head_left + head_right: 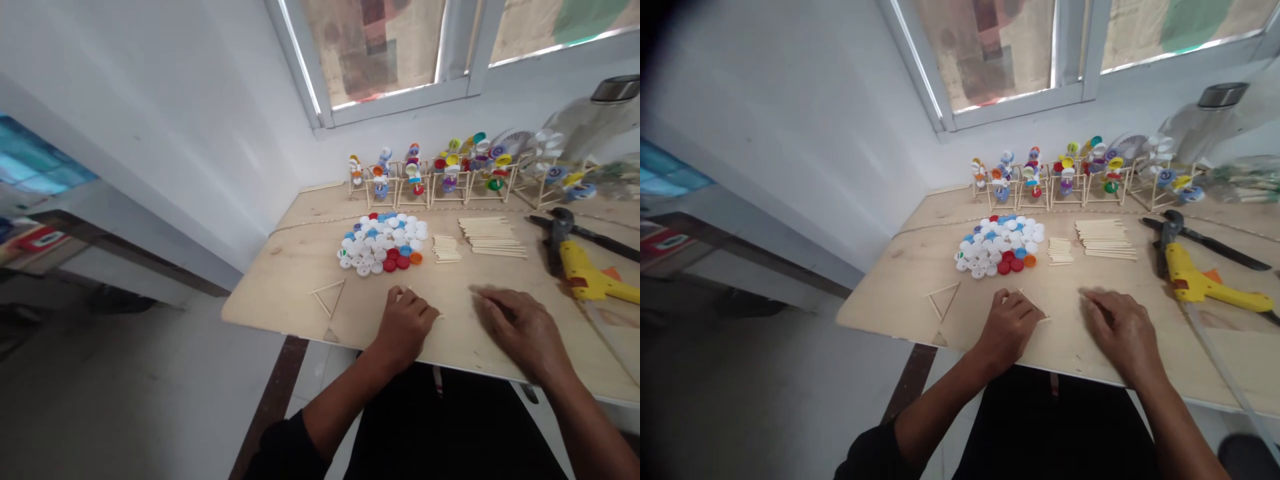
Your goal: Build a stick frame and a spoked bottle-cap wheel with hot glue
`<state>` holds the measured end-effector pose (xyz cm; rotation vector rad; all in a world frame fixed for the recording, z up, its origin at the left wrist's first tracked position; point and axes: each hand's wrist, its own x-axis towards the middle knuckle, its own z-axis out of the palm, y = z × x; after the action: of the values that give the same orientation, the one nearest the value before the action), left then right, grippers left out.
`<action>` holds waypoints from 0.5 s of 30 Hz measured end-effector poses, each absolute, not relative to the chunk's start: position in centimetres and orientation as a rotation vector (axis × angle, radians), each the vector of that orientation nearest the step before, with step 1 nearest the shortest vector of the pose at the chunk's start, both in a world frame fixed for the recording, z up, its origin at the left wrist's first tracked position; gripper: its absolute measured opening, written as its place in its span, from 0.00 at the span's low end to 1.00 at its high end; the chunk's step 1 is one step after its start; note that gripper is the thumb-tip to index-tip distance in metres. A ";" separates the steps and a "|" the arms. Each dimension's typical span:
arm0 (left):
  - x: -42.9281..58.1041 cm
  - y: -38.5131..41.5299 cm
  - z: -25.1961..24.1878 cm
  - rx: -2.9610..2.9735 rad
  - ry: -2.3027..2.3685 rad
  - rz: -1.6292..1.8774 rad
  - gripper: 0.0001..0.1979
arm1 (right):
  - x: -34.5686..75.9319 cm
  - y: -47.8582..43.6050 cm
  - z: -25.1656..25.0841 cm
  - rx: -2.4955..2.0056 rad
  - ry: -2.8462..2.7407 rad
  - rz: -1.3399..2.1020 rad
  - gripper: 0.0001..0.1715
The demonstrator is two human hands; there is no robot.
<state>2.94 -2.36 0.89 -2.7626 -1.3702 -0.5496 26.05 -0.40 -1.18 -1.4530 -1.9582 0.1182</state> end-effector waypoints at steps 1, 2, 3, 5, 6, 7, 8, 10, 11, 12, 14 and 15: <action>2.6 -2.5 1.0 -2.764 -1.331 -0.523 0.09 | 26.1 -0.4 -1.2 -1.449 -1.961 0.127 0.16; 2.2 -2.7 1.2 -2.762 -1.291 -0.500 0.09 | 26.1 -0.4 -1.2 -1.446 -1.963 0.131 0.16; 1.6 -2.9 1.4 -2.755 -1.255 -0.481 0.09 | 26.1 -0.4 -1.2 -1.443 -1.965 0.132 0.16; 0.4 -3.4 1.6 -2.730 -1.207 -0.455 0.10 | 26.1 -0.4 -1.2 -1.439 -1.966 0.119 0.16; -0.3 -3.6 1.8 -2.717 -1.201 -0.451 0.10 | 26.1 -0.4 -1.1 -1.439 -1.963 0.109 0.16; -1.1 -3.7 1.9 -2.706 -1.212 -0.452 0.11 | 26.1 -0.4 -1.1 -1.440 -1.960 0.106 0.16; -1.8 -3.9 1.9 -2.699 -1.235 -0.455 0.11 | 26.0 -0.4 -1.1 -1.442 -1.958 0.110 0.16; -3.2 -4.2 2.0 -2.662 -1.327 -0.489 0.10 | 26.0 -0.4 -1.1 -1.449 -1.953 0.127 0.17; -3.7 -4.4 2.0 -2.632 -1.386 -0.521 0.10 | 26.0 -0.4 -1.0 -1.452 -1.956 0.137 0.17; -4.1 -4.5 2.0 -2.600 -1.450 -0.562 0.10 | 25.9 -0.4 -1.0 -1.456 -1.961 0.143 0.17; -4.7 -4.8 1.8 -2.524 -1.582 -0.674 0.11 | 25.9 -0.5 -0.8 -1.472 -1.966 0.132 0.17; -5.0 -4.9 1.7 -2.479 -1.653 -0.734 0.11 | 25.9 -0.5 -0.7 -1.483 -1.972 0.129 0.18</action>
<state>-5.03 -4.89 1.67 -2.4785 -1.6526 -0.7343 25.91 -0.49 -0.74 -1.4828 -1.9720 0.1291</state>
